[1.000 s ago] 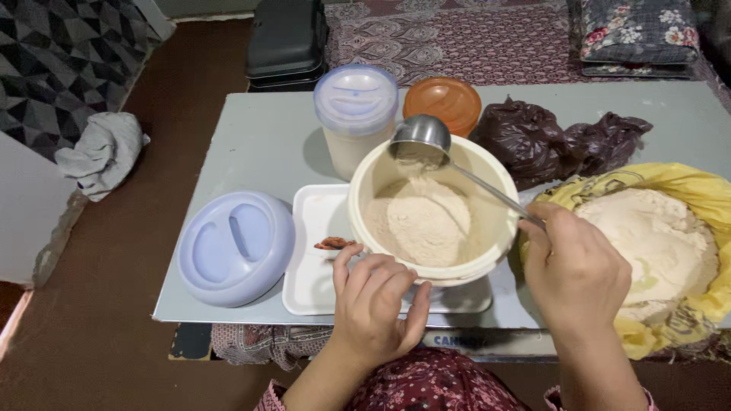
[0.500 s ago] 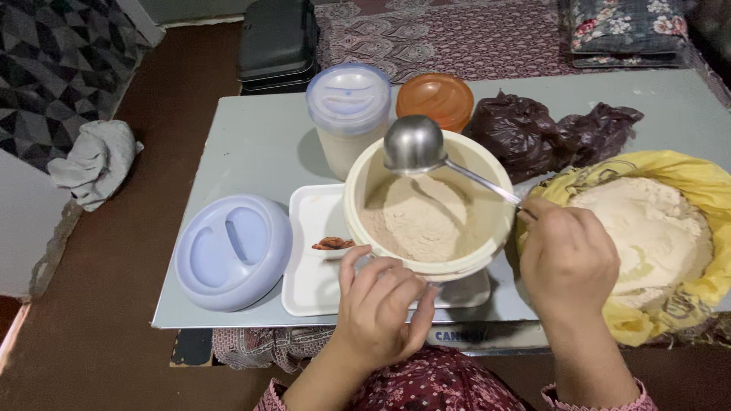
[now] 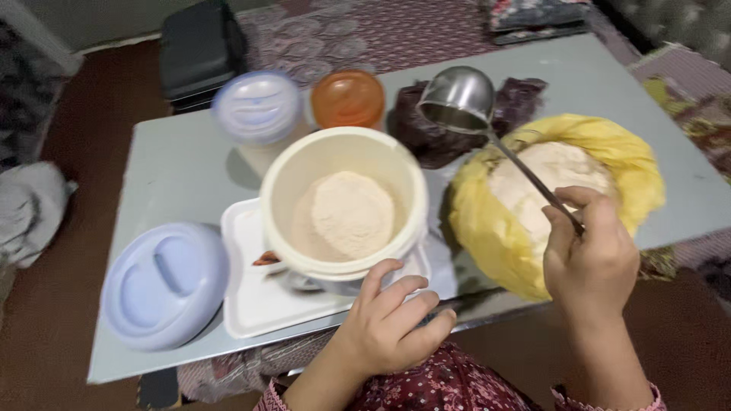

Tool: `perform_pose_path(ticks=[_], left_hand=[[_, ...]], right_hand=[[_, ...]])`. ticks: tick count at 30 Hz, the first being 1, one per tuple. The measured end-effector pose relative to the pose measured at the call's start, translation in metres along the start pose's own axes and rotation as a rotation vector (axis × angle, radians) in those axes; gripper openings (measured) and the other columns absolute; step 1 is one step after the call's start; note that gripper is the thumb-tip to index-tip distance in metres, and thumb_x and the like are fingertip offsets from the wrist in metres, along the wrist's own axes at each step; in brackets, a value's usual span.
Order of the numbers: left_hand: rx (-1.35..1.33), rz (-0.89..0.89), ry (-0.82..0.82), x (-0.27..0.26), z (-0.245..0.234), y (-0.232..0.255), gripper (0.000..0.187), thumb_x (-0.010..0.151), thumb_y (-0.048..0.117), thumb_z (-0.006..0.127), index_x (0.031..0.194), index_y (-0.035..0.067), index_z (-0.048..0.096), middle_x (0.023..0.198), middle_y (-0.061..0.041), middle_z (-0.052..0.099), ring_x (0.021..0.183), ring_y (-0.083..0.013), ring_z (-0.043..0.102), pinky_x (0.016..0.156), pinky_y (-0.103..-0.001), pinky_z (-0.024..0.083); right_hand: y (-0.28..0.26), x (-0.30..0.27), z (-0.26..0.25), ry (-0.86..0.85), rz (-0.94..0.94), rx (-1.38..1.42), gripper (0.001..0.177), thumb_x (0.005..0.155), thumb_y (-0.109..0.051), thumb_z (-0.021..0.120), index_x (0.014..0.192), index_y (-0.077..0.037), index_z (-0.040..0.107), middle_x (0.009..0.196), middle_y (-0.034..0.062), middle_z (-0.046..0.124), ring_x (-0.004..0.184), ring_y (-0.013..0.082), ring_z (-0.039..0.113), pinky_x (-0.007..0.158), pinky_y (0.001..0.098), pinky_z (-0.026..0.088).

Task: The person scoops flour from a yellow bag into a white bowl using a metal ladle.

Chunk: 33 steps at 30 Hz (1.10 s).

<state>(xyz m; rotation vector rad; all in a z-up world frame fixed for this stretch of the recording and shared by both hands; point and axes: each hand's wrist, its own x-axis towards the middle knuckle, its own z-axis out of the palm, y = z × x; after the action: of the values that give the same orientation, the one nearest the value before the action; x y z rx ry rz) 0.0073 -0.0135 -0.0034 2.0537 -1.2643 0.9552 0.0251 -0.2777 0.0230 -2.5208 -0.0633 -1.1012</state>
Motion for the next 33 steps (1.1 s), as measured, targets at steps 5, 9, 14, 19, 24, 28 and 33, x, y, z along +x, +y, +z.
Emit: perform_pose_path(ticks=[5,9,14,19,24,28,33], left_hand=[[-0.110,0.021,-0.024,0.016,0.036,0.003,0.030,0.094,0.016,0.076,0.120,0.011,0.061,0.111,-0.007,0.064,0.110,-0.0281,0.063,0.106,-0.058,0.045],[-0.140,-0.107,-0.239,0.029,0.070,0.005,0.039,0.101,0.023,0.072,0.132,0.007,0.055,0.119,-0.010,0.061,0.120,-0.0330,0.058,0.116,-0.060,0.036],[-0.129,-0.159,-0.394,0.041,0.094,0.005,0.060,0.094,0.035,0.069,0.143,0.007,0.052,0.132,-0.013,0.059,0.127,-0.0360,0.050,0.116,-0.062,0.028],[-0.128,-0.150,-0.489,0.053,0.116,0.005,0.069,0.090,0.043,0.068,0.146,0.007,0.050,0.141,-0.014,0.055,0.135,-0.0409,0.042,0.115,-0.065,0.022],[-0.143,-0.123,-0.532,0.057,0.133,0.004,0.073,0.088,0.047,0.068,0.148,0.009,0.048,0.148,-0.013,0.052,0.139,-0.0422,0.038,0.118,-0.066,0.018],[-0.119,-0.112,-0.555,0.056,0.143,0.002,0.073,0.088,0.048,0.068,0.148,0.011,0.048,0.149,-0.014,0.050,0.140,-0.0434,0.037,0.116,-0.068,0.016],[-0.030,-0.155,-0.637,0.059,0.150,0.001,0.076,0.086,0.053,0.068,0.146,0.011,0.048,0.129,-0.024,0.058,0.135,-0.0451,0.039,0.110,-0.077,0.012]], right_hand=[[0.040,-0.014,-0.022,-0.055,0.153,-0.271,0.016,0.107,-0.011,0.075,0.119,-0.008,0.065,0.094,0.0112,0.071,0.084,0.0283,0.070,0.073,0.0403,0.053],[0.069,-0.029,-0.035,-0.121,0.231,-0.431,0.022,0.102,-0.010,0.069,0.123,-0.013,0.064,0.091,0.0089,0.070,0.085,0.0290,0.070,0.074,0.0449,0.053],[0.094,-0.044,-0.039,-0.157,0.297,-0.553,0.030,0.096,-0.008,0.067,0.124,-0.018,0.065,0.089,0.0077,0.070,0.089,0.0308,0.068,0.071,0.0475,0.054],[0.112,-0.053,-0.041,-0.153,0.356,-0.548,0.029,0.097,-0.010,0.068,0.124,-0.020,0.067,0.086,0.0097,0.068,0.086,0.0325,0.067,0.069,0.0486,0.054],[0.130,-0.058,-0.037,-0.179,0.350,-0.599,0.037,0.090,-0.002,0.065,0.122,-0.020,0.068,0.087,0.0087,0.070,0.088,0.0320,0.068,0.073,0.0476,0.056],[0.136,-0.061,-0.037,-0.169,0.352,-0.593,0.039,0.088,0.000,0.064,0.122,-0.019,0.066,0.088,0.0087,0.070,0.091,0.0325,0.068,0.074,0.0480,0.055],[0.132,-0.062,-0.048,-0.348,0.481,-0.631,0.046,0.080,-0.006,0.065,0.125,-0.018,0.060,0.082,0.0116,0.070,0.086,0.0335,0.068,0.069,0.0492,0.055]])
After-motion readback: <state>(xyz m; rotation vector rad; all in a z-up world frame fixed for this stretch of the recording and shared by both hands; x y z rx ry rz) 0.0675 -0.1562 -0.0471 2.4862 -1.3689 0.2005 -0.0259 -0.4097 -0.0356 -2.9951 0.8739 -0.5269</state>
